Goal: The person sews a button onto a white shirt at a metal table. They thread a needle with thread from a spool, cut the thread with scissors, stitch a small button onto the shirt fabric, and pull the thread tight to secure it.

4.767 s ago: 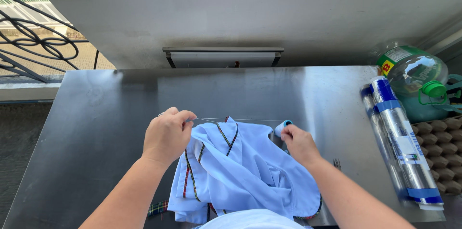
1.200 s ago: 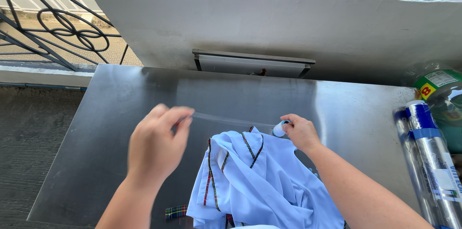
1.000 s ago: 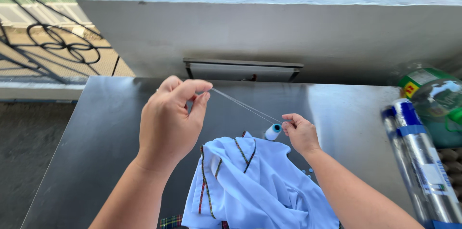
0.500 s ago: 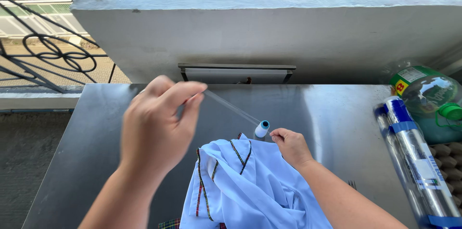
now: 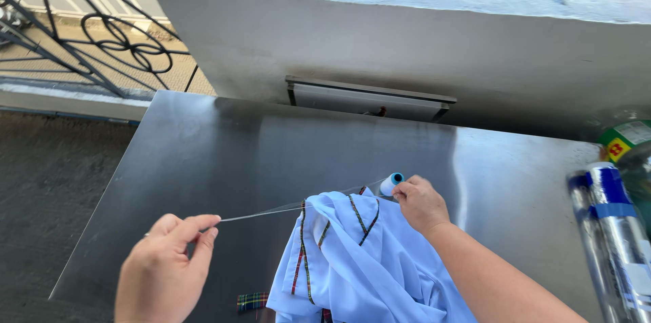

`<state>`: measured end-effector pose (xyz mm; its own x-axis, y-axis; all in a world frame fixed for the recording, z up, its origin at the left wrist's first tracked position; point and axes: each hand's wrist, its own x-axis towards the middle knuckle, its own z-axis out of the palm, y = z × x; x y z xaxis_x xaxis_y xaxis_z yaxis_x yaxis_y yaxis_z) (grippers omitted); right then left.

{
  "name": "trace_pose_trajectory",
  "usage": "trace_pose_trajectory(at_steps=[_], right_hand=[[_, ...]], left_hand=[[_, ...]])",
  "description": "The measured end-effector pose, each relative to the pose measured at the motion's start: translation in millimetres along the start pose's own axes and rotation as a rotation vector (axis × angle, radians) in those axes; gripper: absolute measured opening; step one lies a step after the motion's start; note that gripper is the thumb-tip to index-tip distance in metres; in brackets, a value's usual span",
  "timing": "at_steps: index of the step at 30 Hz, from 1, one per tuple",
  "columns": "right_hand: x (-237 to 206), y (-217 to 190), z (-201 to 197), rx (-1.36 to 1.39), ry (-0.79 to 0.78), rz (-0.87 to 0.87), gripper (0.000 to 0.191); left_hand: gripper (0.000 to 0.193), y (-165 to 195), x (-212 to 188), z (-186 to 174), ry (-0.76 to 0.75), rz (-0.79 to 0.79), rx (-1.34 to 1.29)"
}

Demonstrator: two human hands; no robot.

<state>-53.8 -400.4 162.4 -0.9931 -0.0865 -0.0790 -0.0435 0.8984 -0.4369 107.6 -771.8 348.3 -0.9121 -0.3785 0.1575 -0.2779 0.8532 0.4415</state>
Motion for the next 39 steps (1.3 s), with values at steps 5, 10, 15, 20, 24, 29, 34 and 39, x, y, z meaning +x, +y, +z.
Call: trace_pose_trajectory(at_steps=[5,10,15,20,24,29,34,39], right_hand=[[11.7,-0.6,4.4,-0.118,0.099,-0.206,0.01],[29.7,-5.1,13.1,-0.181,-0.076,-0.195,0.013],[42.1,1.1,23.1,-0.22,-0.241,-0.115,0.022],[37.6,46.5,13.0,-0.258,-0.233,-0.077,0.022],[14.7,90.1,-0.7,-0.283,-0.167,0.039,0.018],[-10.4,116.6,-8.6,-0.322,-0.115,0.131,0.017],[-14.4,117.5,-3.6,-0.377,-0.049,0.082,0.011],[-9.3,114.6,3.0,-0.446,-0.068,0.037,0.011]], left_hand=[[0.011,-28.1,0.4,20.3,-0.139,-0.128,0.123],[0.013,-40.9,5.1,30.3,-0.187,-0.183,0.147],[0.011,-39.1,10.1,34.7,-0.154,-0.169,0.183],[0.009,-24.0,11.5,54.9,-0.177,-0.059,0.098],[0.013,-1.5,7.2,86.0,-0.214,0.073,0.019],[0.015,11.8,4.6,104.8,-0.297,0.049,0.003],[0.014,9.8,9.9,106.6,-0.31,0.058,0.058],[0.014,3.1,6.4,104.0,-0.321,0.048,0.103]])
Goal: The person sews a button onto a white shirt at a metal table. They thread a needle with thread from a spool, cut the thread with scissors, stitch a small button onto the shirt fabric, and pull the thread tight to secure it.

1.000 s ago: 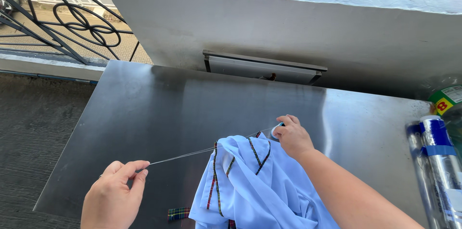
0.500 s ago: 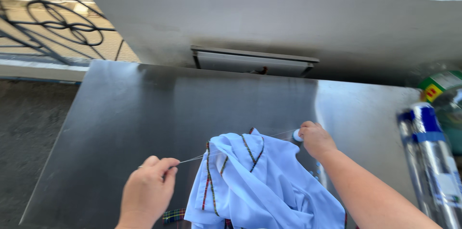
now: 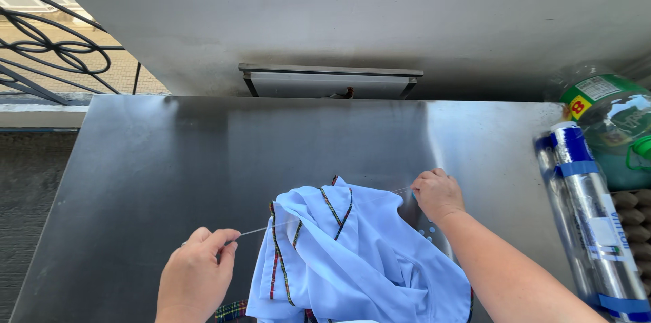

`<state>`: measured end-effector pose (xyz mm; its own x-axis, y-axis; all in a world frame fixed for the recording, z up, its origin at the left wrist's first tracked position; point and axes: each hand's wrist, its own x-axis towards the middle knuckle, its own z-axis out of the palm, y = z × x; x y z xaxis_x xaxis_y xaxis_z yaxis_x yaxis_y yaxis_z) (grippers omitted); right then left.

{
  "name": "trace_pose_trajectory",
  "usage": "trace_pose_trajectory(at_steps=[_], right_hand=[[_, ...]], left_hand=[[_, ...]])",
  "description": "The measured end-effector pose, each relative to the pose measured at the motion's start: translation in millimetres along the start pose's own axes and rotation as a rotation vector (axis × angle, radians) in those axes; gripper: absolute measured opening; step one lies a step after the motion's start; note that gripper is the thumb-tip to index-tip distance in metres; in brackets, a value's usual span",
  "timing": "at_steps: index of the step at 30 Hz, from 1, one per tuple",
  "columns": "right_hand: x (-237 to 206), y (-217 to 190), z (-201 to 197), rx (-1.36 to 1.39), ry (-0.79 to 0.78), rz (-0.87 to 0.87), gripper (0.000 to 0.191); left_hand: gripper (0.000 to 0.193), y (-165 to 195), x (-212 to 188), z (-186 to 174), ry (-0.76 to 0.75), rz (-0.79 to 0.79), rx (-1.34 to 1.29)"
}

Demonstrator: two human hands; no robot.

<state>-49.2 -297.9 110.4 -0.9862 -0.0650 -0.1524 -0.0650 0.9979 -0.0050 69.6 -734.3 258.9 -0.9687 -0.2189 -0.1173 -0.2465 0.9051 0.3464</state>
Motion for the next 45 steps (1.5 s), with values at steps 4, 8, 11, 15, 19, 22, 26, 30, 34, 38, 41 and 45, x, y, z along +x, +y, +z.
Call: trace_pose_trajectory(at_steps=[4,8,11,15,19,22,26,30,34,38,41,45], right_hand=[[7.9,-3.8,1.6,-0.017,-0.03,-0.025,0.012],[12.5,-7.2,0.9,-0.054,-0.09,-0.041,0.013],[13.8,-8.9,-2.3,-0.073,-0.135,-0.037,0.014],[12.5,-10.6,-7.7,-0.1,-0.19,-0.028,0.016],[11.6,-11.2,-11.7,-0.149,-0.259,-0.023,0.023],[12.1,-12.4,-12.5,-0.137,-0.259,-0.012,0.024],[14.3,-12.6,-11.9,-0.115,-0.267,0.004,0.023],[14.4,-8.1,-9.6,-0.067,-0.247,0.008,0.02],[13.5,-0.4,-5.7,-0.067,-0.317,0.057,0.018],[12.3,5.7,-4.9,-0.07,-0.306,0.028,0.018],[10.7,4.4,-9.0,-0.024,-0.276,0.024,0.018],[3.3,-6.0,-24.4,0.136,-0.217,0.095,0.014]], left_hand=[[0.016,-3.3,-2.2,1.5,-0.108,-0.101,0.05],[0.017,-4.8,-0.4,2.9,-0.15,-0.13,0.065],[0.017,-4.7,3.0,5.0,-0.158,-0.133,0.085],[0.018,-6.4,8.0,9.9,-0.165,-0.148,0.101],[0.016,-9.9,16.7,16.5,-0.093,-0.077,0.082],[0.016,-13.8,28.7,21.0,-0.077,-0.069,0.068],[0.016,-19.1,48.1,30.9,-0.065,-0.067,0.09],[0.015,-25.9,72.2,51.5,-0.121,-0.16,0.049],[0.016,-33.1,90.8,83.3,-0.217,-0.413,-0.169],[0.016,-41.3,94.0,112.8,-0.278,-0.506,-0.19],[0.016,-50.2,90.5,129.5,-0.313,-0.525,-0.15],[0.017,-67.2,79.4,145.8,-0.341,-0.54,-0.15]])
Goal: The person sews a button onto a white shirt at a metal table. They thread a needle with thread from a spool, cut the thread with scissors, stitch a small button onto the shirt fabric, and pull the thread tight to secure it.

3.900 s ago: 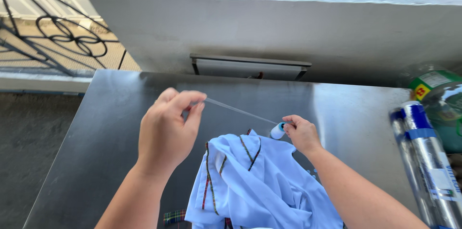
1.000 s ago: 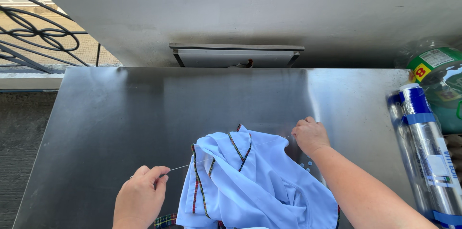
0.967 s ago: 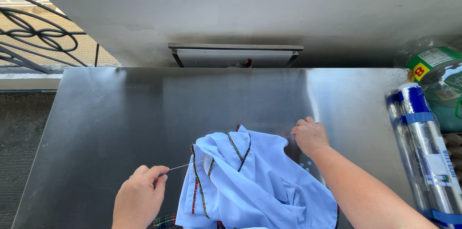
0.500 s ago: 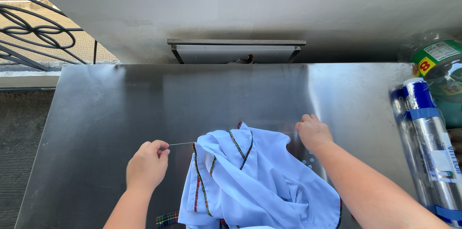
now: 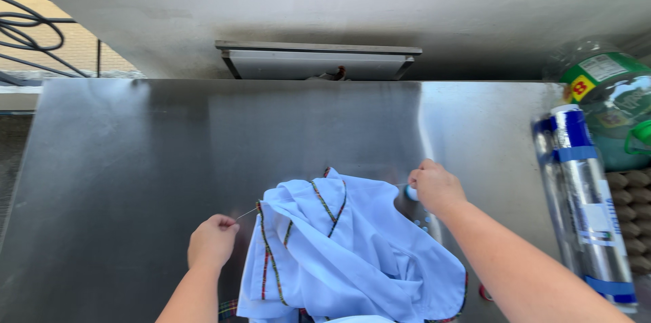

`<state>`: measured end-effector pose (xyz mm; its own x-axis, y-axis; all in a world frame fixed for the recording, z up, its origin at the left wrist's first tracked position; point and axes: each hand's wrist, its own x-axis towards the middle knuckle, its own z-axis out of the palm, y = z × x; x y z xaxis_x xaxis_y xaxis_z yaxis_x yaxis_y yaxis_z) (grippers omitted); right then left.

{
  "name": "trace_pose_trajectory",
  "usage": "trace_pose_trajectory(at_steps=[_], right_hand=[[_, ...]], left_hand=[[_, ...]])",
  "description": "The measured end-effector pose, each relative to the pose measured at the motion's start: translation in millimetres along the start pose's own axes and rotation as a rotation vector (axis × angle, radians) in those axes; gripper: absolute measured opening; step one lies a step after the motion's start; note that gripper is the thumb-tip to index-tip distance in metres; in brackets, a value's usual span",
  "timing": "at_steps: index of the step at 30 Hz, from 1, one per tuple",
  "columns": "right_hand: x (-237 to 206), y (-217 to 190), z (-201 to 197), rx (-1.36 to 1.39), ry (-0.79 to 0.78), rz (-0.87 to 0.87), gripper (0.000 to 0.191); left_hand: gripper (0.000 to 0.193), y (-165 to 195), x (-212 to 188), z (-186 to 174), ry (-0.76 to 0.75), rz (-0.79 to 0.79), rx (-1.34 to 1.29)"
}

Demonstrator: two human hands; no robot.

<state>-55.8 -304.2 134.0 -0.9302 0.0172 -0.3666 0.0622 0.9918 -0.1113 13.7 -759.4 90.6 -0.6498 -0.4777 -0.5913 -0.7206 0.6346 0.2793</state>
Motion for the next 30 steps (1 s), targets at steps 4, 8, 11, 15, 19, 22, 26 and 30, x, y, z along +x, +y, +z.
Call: trace_pose_trajectory(at_steps=[4,8,11,15,19,22,26,30], right_hand=[[-20.9,-13.7,-19.5,0.212,-0.029,0.108,0.014],[-49.1,-25.6,-35.9,0.377,-0.001,0.056,0.011],[-73.6,-34.0,-41.1,0.511,0.008,0.067,0.011],[-106.9,-47.3,-45.3,0.544,0.023,0.039,0.01],[-137.2,-59.9,-55.3,0.567,0.08,-0.065,0.011],[-154.7,-65.9,-62.7,0.59,0.022,-0.011,0.012],[-171.3,-68.0,-69.7,0.589,0.04,-0.069,0.011],[-188.0,-70.3,-74.5,0.585,0.004,-0.117,0.011]], left_hand=[[0.022,-15.7,-1.9,12.0,-0.048,-0.026,0.015],[0.052,-5.6,-18.2,13.4,0.283,0.093,0.153],[0.055,31.7,-47.3,14.1,0.555,0.354,0.106],[0.049,97.2,-116.7,27.9,0.062,0.657,-0.291],[0.053,133.6,-191.3,39.9,-0.371,0.954,-0.314],[0.043,144.3,-214.0,33.8,-0.393,0.939,-0.265],[0.017,145.5,-224.6,24.4,-0.445,0.862,-0.286],[0.014,140.2,-232.7,18.4,-0.447,0.899,-0.288]])
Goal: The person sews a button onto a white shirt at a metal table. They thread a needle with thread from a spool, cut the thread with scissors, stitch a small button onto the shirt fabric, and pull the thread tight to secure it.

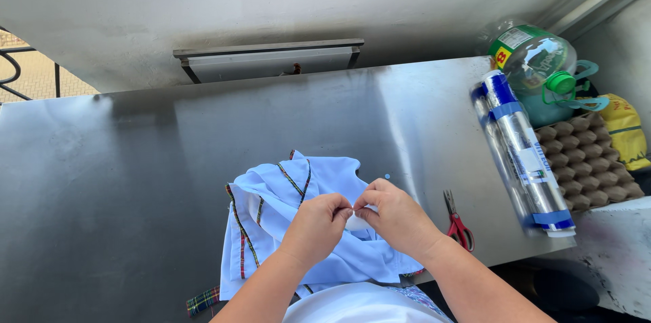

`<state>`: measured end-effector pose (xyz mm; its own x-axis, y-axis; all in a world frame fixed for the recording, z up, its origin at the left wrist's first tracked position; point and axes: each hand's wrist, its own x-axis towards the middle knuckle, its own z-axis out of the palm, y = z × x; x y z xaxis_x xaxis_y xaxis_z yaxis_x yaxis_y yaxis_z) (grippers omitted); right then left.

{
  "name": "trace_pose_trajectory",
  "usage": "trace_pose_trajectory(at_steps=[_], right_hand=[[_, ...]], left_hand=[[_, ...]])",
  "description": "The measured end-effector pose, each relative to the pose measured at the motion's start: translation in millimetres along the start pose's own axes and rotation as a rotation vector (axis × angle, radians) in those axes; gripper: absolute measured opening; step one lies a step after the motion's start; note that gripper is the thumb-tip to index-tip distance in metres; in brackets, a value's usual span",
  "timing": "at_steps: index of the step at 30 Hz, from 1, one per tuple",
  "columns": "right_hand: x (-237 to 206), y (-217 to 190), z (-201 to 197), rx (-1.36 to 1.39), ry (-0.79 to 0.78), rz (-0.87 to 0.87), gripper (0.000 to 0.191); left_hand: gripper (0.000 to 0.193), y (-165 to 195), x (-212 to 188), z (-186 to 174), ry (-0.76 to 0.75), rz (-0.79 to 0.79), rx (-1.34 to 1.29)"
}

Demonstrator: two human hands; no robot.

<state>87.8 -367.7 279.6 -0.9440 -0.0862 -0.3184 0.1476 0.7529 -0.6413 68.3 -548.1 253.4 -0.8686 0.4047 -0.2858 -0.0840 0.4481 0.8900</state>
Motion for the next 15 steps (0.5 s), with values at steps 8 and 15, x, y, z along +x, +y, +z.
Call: trace_pose_trajectory(at_steps=[8,15], right_hand=[[-25.1,-2.9,-14.6,0.296,-0.149,0.116,0.02],[-23.0,-2.9,-8.5,0.445,-0.034,0.13,0.023]], left_hand=[[0.013,10.8,-20.3,-16.0,0.105,0.033,-0.035],[0.013,18.0,-30.6,-27.5,0.126,0.032,-0.035]])
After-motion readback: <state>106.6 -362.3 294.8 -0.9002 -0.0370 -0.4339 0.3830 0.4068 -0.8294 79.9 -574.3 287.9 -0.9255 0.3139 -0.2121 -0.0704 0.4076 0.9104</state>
